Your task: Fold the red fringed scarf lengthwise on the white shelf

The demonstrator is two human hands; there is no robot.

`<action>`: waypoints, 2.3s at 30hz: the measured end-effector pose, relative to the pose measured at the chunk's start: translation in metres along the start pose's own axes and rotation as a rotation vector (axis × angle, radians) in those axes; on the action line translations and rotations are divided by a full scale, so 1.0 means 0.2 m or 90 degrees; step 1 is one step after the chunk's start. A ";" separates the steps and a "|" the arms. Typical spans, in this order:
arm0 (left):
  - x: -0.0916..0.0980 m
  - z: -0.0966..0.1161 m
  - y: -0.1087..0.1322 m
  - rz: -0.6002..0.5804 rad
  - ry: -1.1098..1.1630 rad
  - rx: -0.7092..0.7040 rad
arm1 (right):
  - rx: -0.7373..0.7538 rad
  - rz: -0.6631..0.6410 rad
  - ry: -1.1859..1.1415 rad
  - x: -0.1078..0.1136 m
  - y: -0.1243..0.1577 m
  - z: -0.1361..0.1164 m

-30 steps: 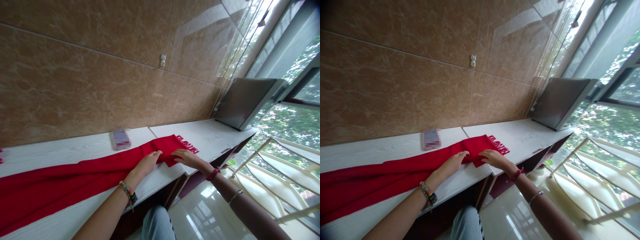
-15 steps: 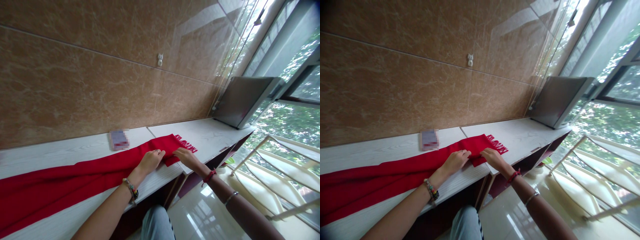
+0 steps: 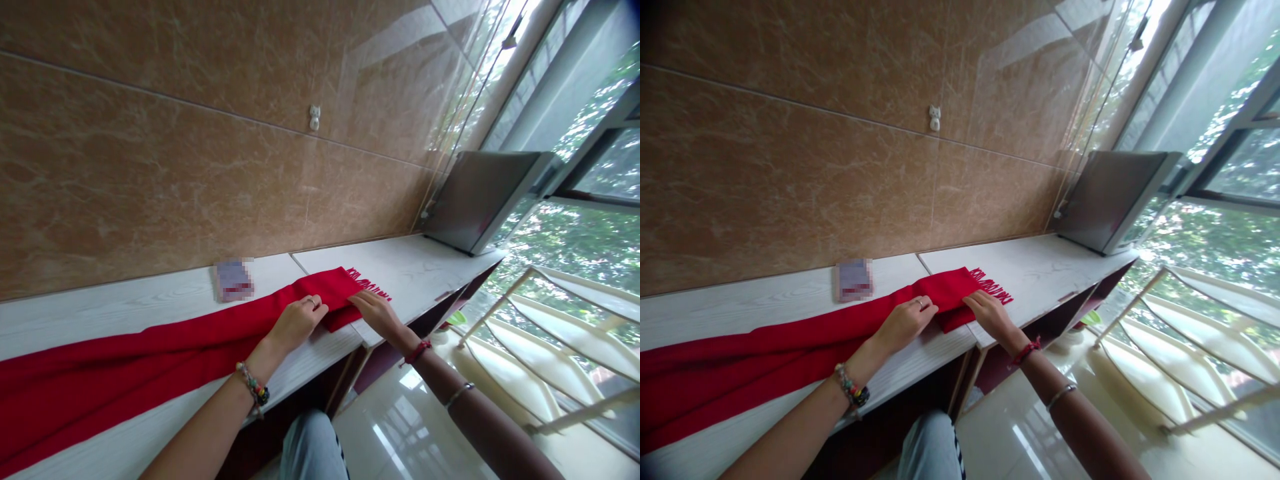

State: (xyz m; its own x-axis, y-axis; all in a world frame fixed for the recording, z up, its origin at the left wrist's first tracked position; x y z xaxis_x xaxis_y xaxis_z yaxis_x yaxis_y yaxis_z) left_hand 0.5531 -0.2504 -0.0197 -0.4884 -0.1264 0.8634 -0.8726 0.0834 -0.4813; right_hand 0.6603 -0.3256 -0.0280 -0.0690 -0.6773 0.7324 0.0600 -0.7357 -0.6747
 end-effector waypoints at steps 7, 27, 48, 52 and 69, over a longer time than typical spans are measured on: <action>-0.11 0.06 0.04 -0.141 0.070 -0.033 | 0.044 -0.057 -0.048 -0.07 0.10 -0.03; -0.33 -0.07 -0.05 -0.158 0.149 0.176 | -0.095 -0.045 -0.124 -0.06 -0.04 0.11; -0.41 -0.20 0.08 -0.283 0.127 0.403 | -0.051 -0.340 -0.094 -0.67 -0.32 0.16; -0.40 -0.20 0.08 -0.292 0.136 0.408 | -0.150 -0.338 -0.047 -0.69 -0.28 0.39; -0.43 -0.20 0.08 -0.286 0.107 0.395 | -0.181 -0.299 -0.003 -0.41 -0.01 0.38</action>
State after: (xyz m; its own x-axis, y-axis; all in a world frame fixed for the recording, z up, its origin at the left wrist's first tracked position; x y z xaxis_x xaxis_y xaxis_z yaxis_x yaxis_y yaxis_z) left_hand 0.5809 -0.1982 -0.0950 -0.1222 0.1377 0.9829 -0.8573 -0.5136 -0.0347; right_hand 0.7415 -0.2677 -0.0796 -0.0186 -0.2771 0.9607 -0.2476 -0.9296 -0.2729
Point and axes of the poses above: each hand's wrist, its own y-axis away from the middle knuckle, its own x-axis out of the back of the hand, z = x × y, the point moved 8 cm from there along -y, towards the middle knuckle, and after that the axes turned 6 degrees about z, right-handed, at the moved point
